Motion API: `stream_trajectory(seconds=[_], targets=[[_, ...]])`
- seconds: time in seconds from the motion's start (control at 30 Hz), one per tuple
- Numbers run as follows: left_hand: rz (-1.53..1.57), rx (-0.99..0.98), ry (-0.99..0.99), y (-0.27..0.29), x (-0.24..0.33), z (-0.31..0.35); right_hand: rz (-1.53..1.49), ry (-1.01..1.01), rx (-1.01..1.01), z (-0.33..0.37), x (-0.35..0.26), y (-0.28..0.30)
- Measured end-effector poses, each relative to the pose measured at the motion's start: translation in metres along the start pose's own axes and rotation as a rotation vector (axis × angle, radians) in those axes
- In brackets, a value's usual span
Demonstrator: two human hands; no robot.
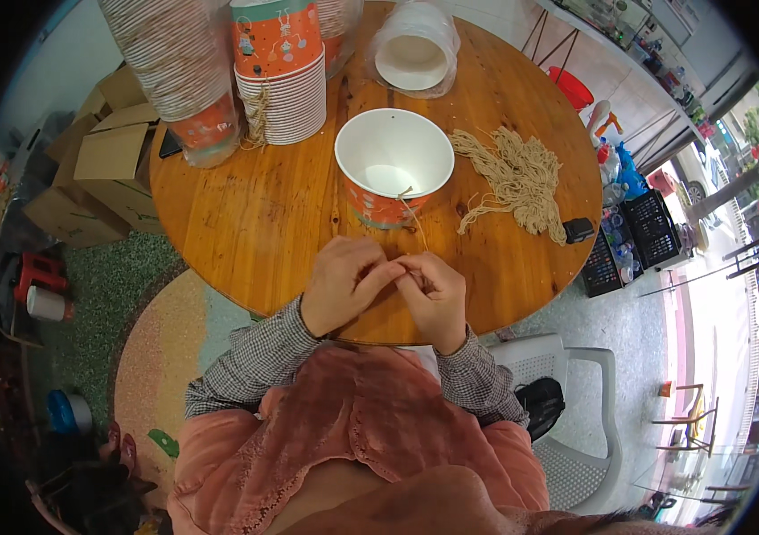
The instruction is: Manually attaching strings to paper buckets to form handles for packaging.
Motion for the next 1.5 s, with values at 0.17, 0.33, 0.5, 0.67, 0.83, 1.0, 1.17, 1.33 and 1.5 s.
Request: stream_trajectory(seconds=[0.17,0.33,0.5,0.67,0.83,1.0,1.17,1.33,1.5], targets=[[0.018,0.082,-0.009,-0.002,-0.006,0.006,0.157,0.086,-0.026,0.000,-0.012,-0.003],[0.188,0.020,0.083,-0.007,-0.016,0.009,0.007,-0.042,-0.015,0.005,0.006,-0.001],[0.242,-0.008,0.060,-0.009,-0.010,0.006,0.097,-0.014,0.015,0.004,0.003,0.007],[0.166,0.014,-0.039,-0.011,-0.003,-0.001,0.112,-0.022,0.026,0.003,0.001,0.014],[0.075,0.043,-0.128,-0.013,0.007,-0.008,-0.169,-0.193,0.032,0.002,0.024,0.022],[-0.042,0.063,-0.301,-0.010,0.023,-0.013,-0.419,-0.364,-0.055,-0.004,0.029,0.028],[0.034,0.160,-0.068,0.004,-0.015,-0.038,-0.416,-0.116,0.235,-0.048,-0.003,0.104],[-0.295,0.152,-0.235,0.006,-0.025,-0.041,-0.641,0.275,0.222,-0.107,-0.079,0.157],[-0.274,-0.024,-0.182,0.028,-0.024,-0.046,-0.661,0.354,0.353,-0.141,-0.093,0.214]])
Point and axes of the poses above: each hand's wrist, its own z-axis away from the middle knuckle, its own y-axis out of the back of the hand, x = y × z, the point moved 10 cm from there along -z, towards the middle knuckle, and after that the axes turned 3 degrees about y, right-handed, at the moved point
